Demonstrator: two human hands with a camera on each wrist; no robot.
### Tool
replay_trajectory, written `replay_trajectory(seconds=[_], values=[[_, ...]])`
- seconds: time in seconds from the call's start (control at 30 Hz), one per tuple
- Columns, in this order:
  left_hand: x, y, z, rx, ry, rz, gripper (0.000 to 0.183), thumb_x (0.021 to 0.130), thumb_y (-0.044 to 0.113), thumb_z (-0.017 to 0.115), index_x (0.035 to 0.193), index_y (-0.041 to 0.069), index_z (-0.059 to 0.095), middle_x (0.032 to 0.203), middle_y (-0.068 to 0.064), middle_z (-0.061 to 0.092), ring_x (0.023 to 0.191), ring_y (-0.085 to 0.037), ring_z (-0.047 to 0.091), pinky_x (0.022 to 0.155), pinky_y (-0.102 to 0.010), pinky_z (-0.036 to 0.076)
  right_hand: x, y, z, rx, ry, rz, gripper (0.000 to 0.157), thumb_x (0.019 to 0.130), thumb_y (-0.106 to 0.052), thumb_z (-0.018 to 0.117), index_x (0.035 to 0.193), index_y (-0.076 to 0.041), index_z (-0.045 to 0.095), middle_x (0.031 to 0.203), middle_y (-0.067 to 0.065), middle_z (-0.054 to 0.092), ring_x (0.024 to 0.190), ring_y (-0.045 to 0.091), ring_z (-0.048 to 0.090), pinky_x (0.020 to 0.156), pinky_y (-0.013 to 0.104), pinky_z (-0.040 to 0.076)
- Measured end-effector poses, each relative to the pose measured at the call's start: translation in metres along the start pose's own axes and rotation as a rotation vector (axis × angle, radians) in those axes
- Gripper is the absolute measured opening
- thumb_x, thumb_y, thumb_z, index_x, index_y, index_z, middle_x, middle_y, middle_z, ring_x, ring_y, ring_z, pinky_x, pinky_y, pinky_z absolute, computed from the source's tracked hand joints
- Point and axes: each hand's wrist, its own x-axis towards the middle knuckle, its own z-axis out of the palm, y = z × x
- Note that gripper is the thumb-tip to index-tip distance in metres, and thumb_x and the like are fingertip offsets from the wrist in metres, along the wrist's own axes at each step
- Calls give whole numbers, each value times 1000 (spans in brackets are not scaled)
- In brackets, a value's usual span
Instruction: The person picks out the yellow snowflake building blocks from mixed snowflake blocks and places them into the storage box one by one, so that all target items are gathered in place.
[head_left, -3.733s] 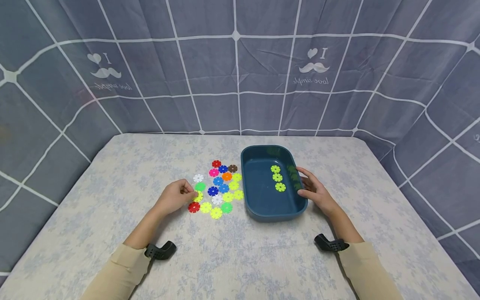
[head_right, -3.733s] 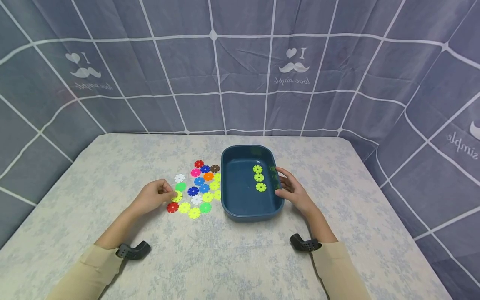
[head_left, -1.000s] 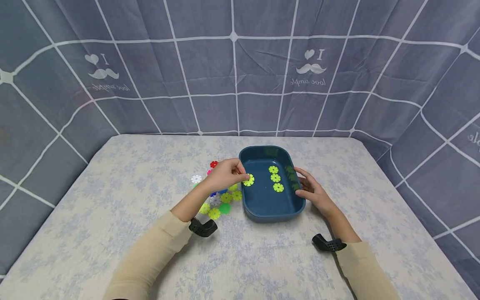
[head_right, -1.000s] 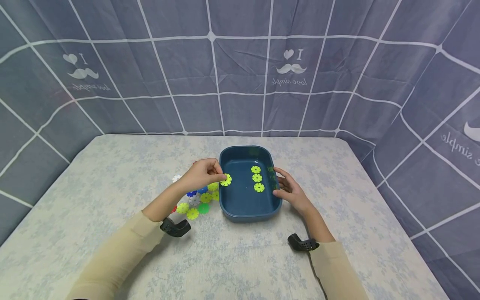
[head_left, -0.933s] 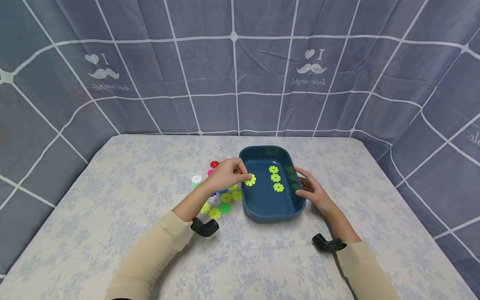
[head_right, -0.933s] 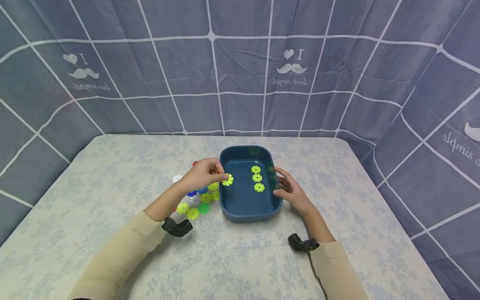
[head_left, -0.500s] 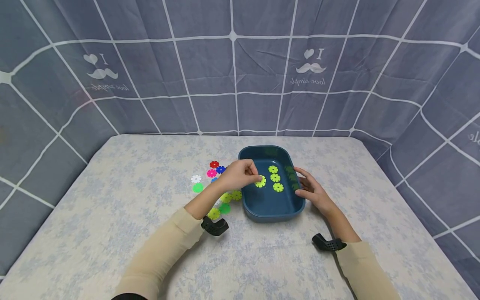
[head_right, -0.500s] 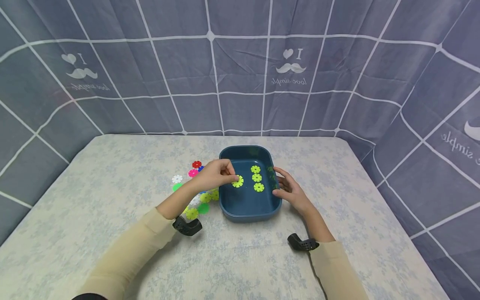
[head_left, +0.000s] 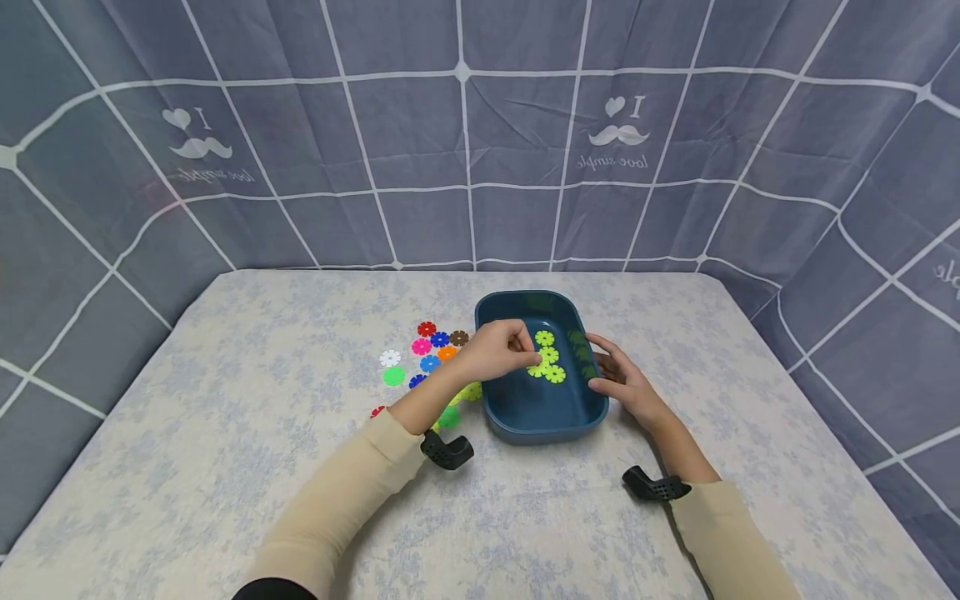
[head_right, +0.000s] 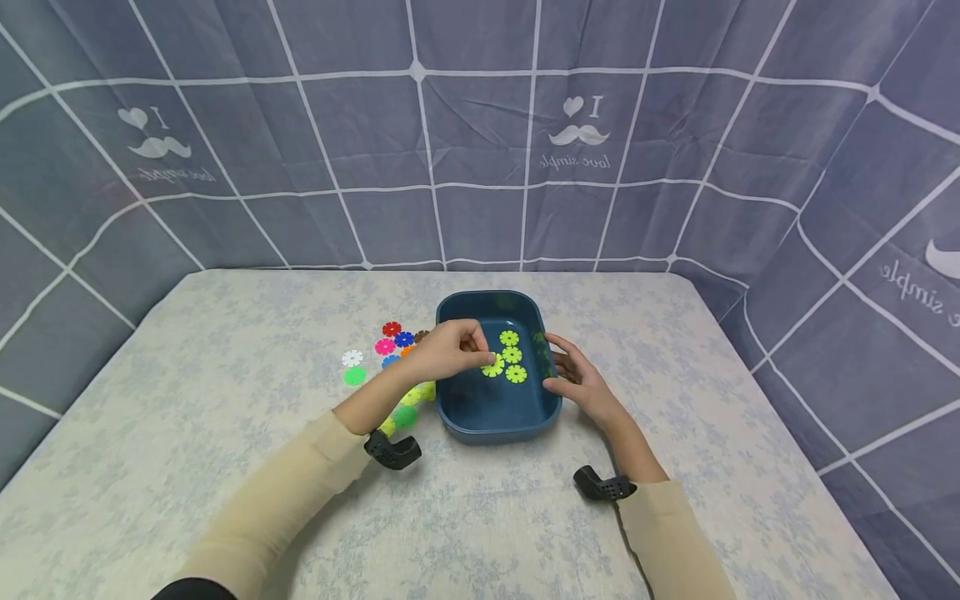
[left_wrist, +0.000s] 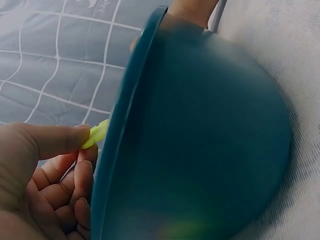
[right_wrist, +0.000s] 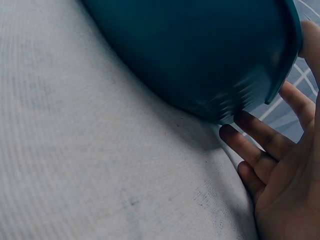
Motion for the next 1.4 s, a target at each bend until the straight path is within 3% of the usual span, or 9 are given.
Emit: replay_trajectory(seconds=[0.3, 0.63, 1.03, 1.27, 1.4], values=[[12, 2, 10, 13, -34, 13, 16, 89, 16, 74, 86, 7, 62, 77, -1, 64, 71, -16, 58, 62, -25, 46, 0, 0, -1, 3, -7, 0, 70, 94, -4, 57, 155, -8, 21, 144, 31, 37, 125, 43, 45, 89, 26, 48], [20, 3, 23, 123, -76, -1, 14, 88, 16, 74, 84, 9, 63, 76, 0, 61, 67, -14, 55, 60, -23, 45, 0, -1, -1, 17, -21, -1, 70, 95, -6, 57, 155, -8, 20, 145, 31, 36, 118, 13, 52, 90, 26, 47], [30, 0, 36, 212, -165, 13, 16, 86, 18, 75, 80, 12, 63, 75, 3, 60, 64, -12, 56, 58, -23, 44, 0, 0, -2, 9, -19, 4, 70, 95, -5, 56, 155, -8, 21, 146, 31, 36, 126, 34, 47, 90, 26, 47], [35, 0, 42, 280, -224, 5, 17, 86, 18, 77, 78, 13, 62, 73, 4, 60, 63, -11, 55, 59, -23, 43, 0, 1, -2, 4, -22, -4, 69, 95, -5, 56, 155, -9, 21, 146, 30, 36, 125, 30, 48, 90, 26, 47], [37, -2, 46, 309, -242, 1, 18, 87, 18, 76, 78, 12, 62, 73, 4, 59, 63, -11, 55, 59, -23, 43, -1, 0, -2, 5, -26, -7, 69, 95, -4, 55, 155, -9, 20, 145, 31, 36, 126, 36, 47, 90, 26, 47]])
